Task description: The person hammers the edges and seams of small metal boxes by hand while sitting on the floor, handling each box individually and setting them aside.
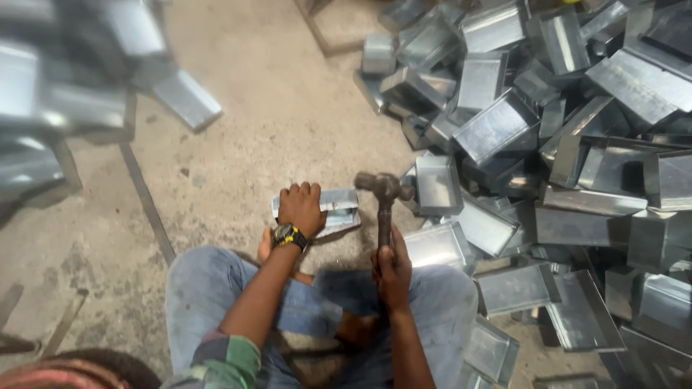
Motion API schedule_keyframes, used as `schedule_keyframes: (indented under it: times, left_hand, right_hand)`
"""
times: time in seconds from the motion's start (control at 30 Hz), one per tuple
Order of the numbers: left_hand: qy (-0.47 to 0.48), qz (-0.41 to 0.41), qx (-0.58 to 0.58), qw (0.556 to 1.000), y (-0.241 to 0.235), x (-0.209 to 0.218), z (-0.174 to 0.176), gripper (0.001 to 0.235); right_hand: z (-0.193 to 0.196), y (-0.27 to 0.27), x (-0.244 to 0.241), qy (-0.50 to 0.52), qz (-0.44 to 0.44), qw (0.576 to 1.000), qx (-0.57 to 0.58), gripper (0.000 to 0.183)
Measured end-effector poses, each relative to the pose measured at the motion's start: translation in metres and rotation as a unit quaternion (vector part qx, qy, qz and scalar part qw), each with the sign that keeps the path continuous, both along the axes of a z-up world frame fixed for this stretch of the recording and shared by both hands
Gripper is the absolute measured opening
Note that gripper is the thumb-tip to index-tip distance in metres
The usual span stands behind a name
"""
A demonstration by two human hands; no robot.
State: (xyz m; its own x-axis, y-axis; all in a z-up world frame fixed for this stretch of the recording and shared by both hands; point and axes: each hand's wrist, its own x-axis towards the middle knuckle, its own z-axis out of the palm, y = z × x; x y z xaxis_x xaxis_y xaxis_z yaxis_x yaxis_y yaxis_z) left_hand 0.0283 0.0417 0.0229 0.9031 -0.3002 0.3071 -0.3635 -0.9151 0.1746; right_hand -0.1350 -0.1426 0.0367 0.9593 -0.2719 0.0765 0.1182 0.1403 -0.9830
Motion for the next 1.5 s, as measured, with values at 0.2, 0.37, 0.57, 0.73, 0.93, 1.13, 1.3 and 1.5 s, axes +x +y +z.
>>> schedule_keyframes:
  times: [0.2, 0.37, 0.57, 0.73, 0.93, 1.13, 1.3, 1.5]
  left_hand:
    - [0.0, 0.004, -0.027, 1.0, 0.0, 0.002, -0.002, 0.022]
    - [-0.025, 0.038, -0.204, 0.978, -0.011, -0.018, -0.021, 0.033]
    - [-0.067, 0.108, -0.354, 0.927, -0.023, -0.032, -0.08, 0.043]
    - [-0.028, 0.106, -0.375, 0.921, -0.026, -0.021, -0.121, 0.043]
    - [-0.12, 0.119, -0.367, 0.915, -0.04, -0.02, -0.129, 0.036]
    - [-0.117, 0.092, -0.382, 0.912, -0.034, -0.025, -0.113, 0.036]
    - [-0.085, 0.1, -0.39, 0.911, -0.03, -0.032, -0.097, 0.028]
    - [-0.096, 0.09, -0.391, 0.911, -0.028, -0.029, -0.091, 0.035]
  right_hand:
    - [0.009, 0.007, 0.009, 0.065, -0.015, 0.987, -0.148, 0.051]
    - [0.044, 0.011, -0.011, 0.05, -0.041, 0.997, -0.035, 0.056]
    - [0.114, 0.023, -0.026, -0.04, -0.002, 0.997, -0.065, 0.062]
    - [0.147, 0.049, -0.036, -0.064, 0.0, 0.993, -0.097, 0.063]
    - [0.135, 0.07, 0.009, 0.043, 0.075, 0.886, -0.455, 0.057]
    - [0.112, 0.069, -0.017, 0.115, 0.0, 0.911, -0.395, 0.051]
    - [0.08, 0.072, -0.027, 0.059, -0.077, 0.912, -0.399, 0.05]
    - [0.07, 0.071, -0.023, 0.031, -0.065, 0.881, -0.467, 0.05]
